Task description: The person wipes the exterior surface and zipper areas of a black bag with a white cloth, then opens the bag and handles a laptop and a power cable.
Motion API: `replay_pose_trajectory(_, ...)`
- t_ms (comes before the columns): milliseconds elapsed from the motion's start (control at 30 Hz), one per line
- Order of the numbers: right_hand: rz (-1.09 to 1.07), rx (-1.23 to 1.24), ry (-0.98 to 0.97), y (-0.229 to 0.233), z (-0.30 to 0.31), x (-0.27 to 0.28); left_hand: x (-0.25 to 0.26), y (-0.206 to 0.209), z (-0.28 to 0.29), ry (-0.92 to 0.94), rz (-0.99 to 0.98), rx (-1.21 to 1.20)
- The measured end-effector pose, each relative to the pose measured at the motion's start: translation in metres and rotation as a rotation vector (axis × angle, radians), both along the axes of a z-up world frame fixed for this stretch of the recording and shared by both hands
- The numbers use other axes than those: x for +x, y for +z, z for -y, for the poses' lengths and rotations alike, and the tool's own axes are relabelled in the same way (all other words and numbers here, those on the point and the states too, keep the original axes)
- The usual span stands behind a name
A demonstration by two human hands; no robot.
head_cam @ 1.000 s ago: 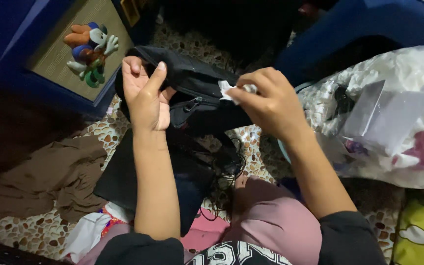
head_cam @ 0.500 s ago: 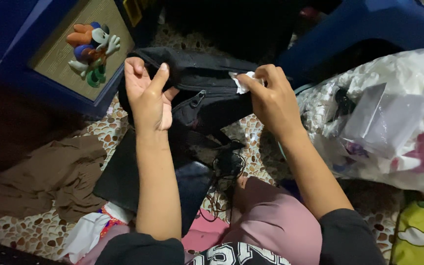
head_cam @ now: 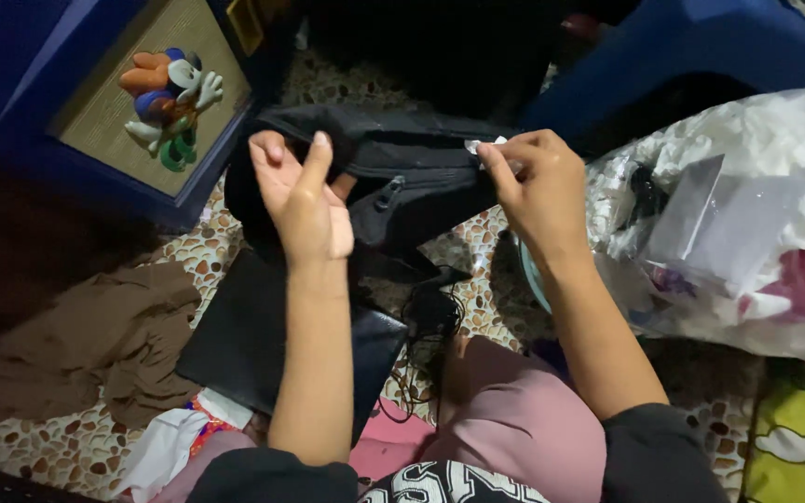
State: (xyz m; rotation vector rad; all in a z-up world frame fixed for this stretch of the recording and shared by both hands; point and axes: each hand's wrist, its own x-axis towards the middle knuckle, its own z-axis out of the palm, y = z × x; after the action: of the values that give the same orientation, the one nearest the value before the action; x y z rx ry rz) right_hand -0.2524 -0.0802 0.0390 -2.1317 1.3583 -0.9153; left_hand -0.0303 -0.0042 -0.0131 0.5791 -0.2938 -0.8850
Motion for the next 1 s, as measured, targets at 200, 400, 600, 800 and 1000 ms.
replay_pose_trajectory(200, 0.048, 0.033, -0.1, -0.007, 0.018, -0.008, -0.047, 0.001, -0.003, 0.11, -0.033, 0.054)
replay_pose_trajectory(400, 0.077, -0.016, -0.103, -0.038, 0.044, -0.014, -0.064, -0.014, -0.002, 0.07, -0.016, 0.048)
replay_pose_trajectory(600, 0.222, 0.015, -0.068, -0.059, 0.053, -0.011, -0.048, -0.007, -0.007, 0.016, -0.011, 0.056)
replay_pose_trajectory(800, 0.314, 0.041, -0.049, -0.05, 0.038, 0.004, -0.045, -0.007, -0.007, -0.046, -0.049, 0.043)
replay_pose_trajectory(1000, 0.361, 0.076, -0.023, -0.05, 0.03, 0.016, -0.048, -0.017, -0.005, -0.05, -0.032, 0.044)
